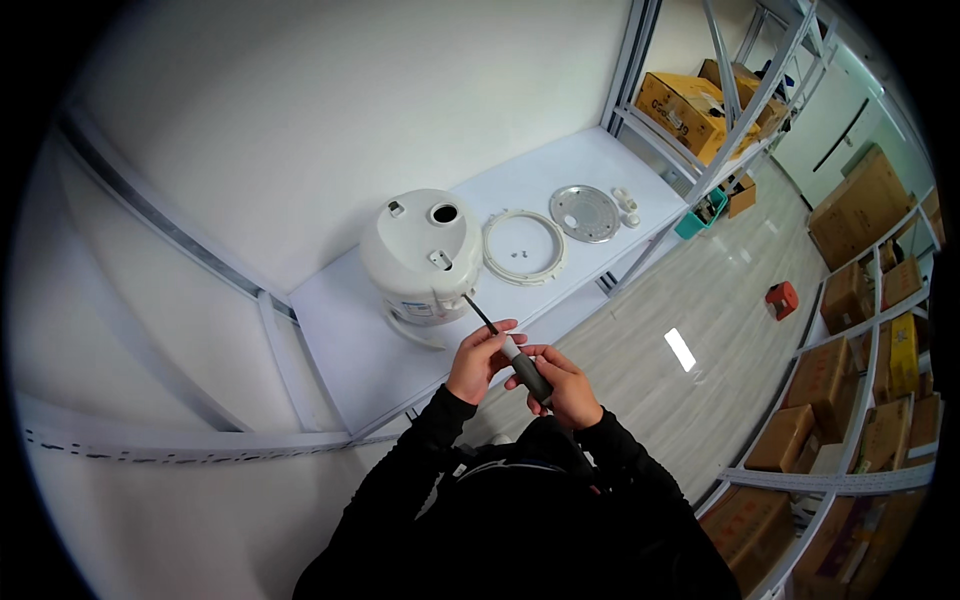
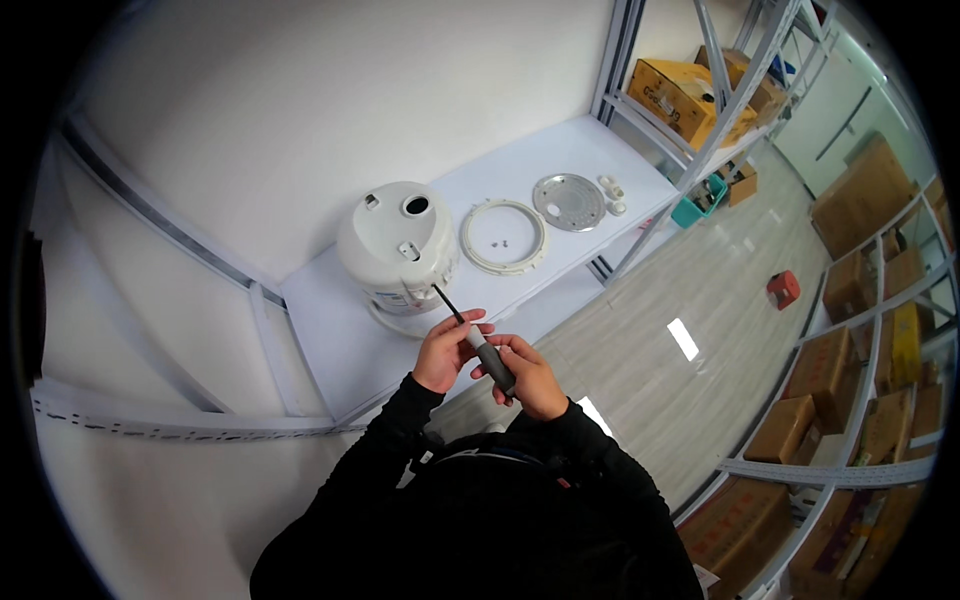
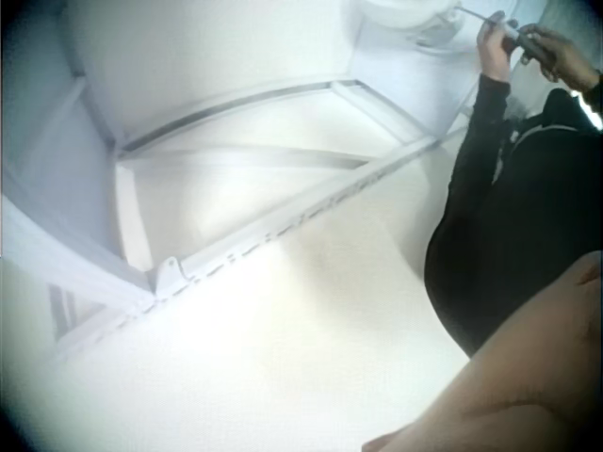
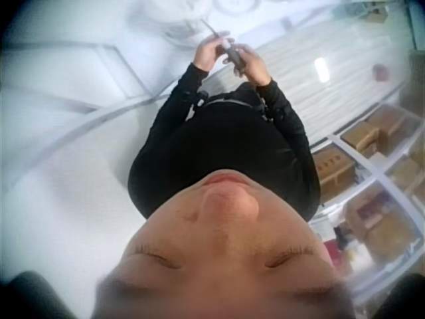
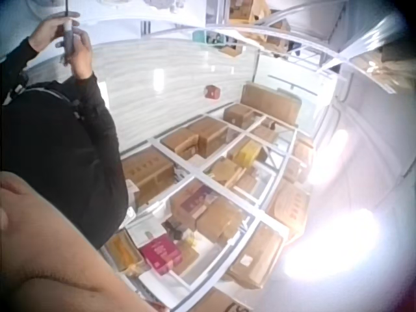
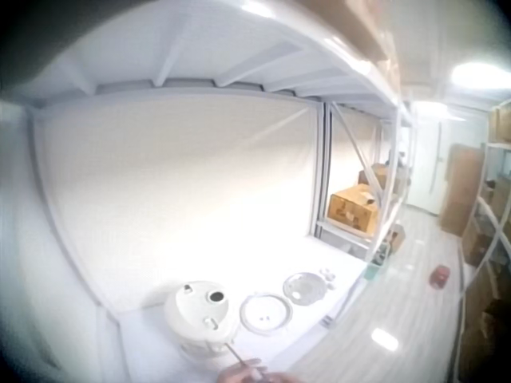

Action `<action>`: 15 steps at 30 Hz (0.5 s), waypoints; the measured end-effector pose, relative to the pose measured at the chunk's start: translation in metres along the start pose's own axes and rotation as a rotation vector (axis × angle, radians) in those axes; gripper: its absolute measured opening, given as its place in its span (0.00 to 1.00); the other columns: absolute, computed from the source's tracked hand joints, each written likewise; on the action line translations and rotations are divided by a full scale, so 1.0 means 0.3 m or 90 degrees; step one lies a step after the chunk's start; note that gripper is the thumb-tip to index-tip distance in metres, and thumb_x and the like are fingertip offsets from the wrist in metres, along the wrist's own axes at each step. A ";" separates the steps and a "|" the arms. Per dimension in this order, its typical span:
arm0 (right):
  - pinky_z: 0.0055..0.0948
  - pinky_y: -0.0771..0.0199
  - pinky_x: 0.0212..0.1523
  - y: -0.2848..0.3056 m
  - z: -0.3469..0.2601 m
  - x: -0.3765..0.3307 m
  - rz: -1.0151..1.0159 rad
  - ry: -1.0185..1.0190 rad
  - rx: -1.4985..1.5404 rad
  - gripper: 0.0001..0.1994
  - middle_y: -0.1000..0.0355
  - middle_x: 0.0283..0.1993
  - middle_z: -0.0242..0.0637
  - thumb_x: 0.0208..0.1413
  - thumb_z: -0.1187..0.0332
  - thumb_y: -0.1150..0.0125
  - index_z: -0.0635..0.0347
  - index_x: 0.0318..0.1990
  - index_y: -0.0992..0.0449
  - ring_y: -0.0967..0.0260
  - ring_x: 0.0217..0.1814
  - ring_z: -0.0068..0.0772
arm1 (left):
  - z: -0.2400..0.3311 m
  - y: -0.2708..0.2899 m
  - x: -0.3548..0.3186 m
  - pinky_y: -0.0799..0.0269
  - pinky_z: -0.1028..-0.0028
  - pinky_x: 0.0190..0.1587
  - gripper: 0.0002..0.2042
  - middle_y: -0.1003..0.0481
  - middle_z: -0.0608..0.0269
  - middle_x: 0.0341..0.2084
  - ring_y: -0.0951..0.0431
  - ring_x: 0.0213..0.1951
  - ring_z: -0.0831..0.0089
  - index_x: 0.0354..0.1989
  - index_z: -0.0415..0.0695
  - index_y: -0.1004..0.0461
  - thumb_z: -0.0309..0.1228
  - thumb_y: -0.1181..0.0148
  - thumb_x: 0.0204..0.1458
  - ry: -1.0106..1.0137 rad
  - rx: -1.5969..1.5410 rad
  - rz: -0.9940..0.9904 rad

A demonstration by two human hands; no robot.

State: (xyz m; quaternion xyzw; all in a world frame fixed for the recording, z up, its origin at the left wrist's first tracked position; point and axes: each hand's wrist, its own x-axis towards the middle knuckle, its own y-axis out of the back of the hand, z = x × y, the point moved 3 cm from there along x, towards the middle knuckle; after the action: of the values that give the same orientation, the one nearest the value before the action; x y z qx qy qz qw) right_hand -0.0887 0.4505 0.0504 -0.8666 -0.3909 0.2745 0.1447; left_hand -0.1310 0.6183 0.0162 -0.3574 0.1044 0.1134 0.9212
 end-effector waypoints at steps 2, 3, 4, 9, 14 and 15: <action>0.24 0.37 0.18 0.004 0.012 0.011 0.005 -0.018 0.041 0.17 0.19 0.41 0.46 0.74 0.60 0.61 0.58 0.61 0.34 0.32 0.18 0.26 | 0.005 -0.001 -0.017 0.23 0.64 0.55 0.19 0.22 0.49 0.48 0.20 0.49 0.64 0.63 0.32 0.32 0.29 0.49 0.66 0.002 -0.005 -0.021; 0.24 0.38 0.18 0.005 0.017 0.014 0.008 -0.027 0.062 0.16 0.19 0.41 0.46 0.74 0.60 0.61 0.58 0.60 0.34 0.32 0.18 0.26 | 0.006 0.001 -0.025 0.23 0.64 0.55 0.19 0.22 0.50 0.47 0.19 0.49 0.65 0.63 0.32 0.32 0.28 0.48 0.66 0.004 -0.007 -0.031; 0.24 0.38 0.18 0.004 0.019 0.013 0.009 -0.031 0.059 0.16 0.20 0.40 0.44 0.74 0.59 0.59 0.57 0.59 0.34 0.33 0.18 0.26 | 0.004 0.007 -0.029 0.23 0.65 0.54 0.18 0.22 0.52 0.47 0.19 0.48 0.66 0.62 0.34 0.32 0.28 0.47 0.66 -0.015 0.036 -0.040; 0.24 0.35 0.24 0.008 0.030 -0.006 0.043 -0.025 -0.068 0.19 0.26 0.38 0.38 0.67 0.57 0.41 0.56 0.57 0.34 0.31 0.25 0.24 | -0.025 0.060 -0.011 0.21 0.68 0.50 0.15 0.23 0.62 0.42 0.19 0.44 0.72 0.57 0.37 0.28 0.28 0.41 0.65 -0.058 0.132 -0.016; 0.24 0.32 0.31 -0.014 0.009 -0.041 0.084 0.159 -0.361 0.25 0.30 0.40 0.35 0.59 0.64 0.30 0.58 0.59 0.35 0.29 0.33 0.23 | -0.036 0.044 -0.017 0.20 0.74 0.47 0.15 0.20 0.61 0.41 0.19 0.41 0.76 0.53 0.36 0.26 0.31 0.35 0.62 -0.030 0.104 0.049; 0.23 0.32 0.31 -0.018 0.011 -0.044 0.089 0.194 -0.391 0.26 0.30 0.41 0.35 0.58 0.66 0.30 0.58 0.60 0.36 0.28 0.34 0.23 | -0.034 0.042 -0.018 0.20 0.74 0.47 0.15 0.20 0.60 0.42 0.19 0.42 0.76 0.53 0.36 0.26 0.31 0.36 0.62 -0.025 0.109 0.054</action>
State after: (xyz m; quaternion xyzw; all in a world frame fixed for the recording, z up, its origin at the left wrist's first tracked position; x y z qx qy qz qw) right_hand -0.1012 0.4440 0.0551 -0.9253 -0.3689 0.0205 -0.0855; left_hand -0.1408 0.6196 0.0022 -0.2700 0.1105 0.1496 0.9447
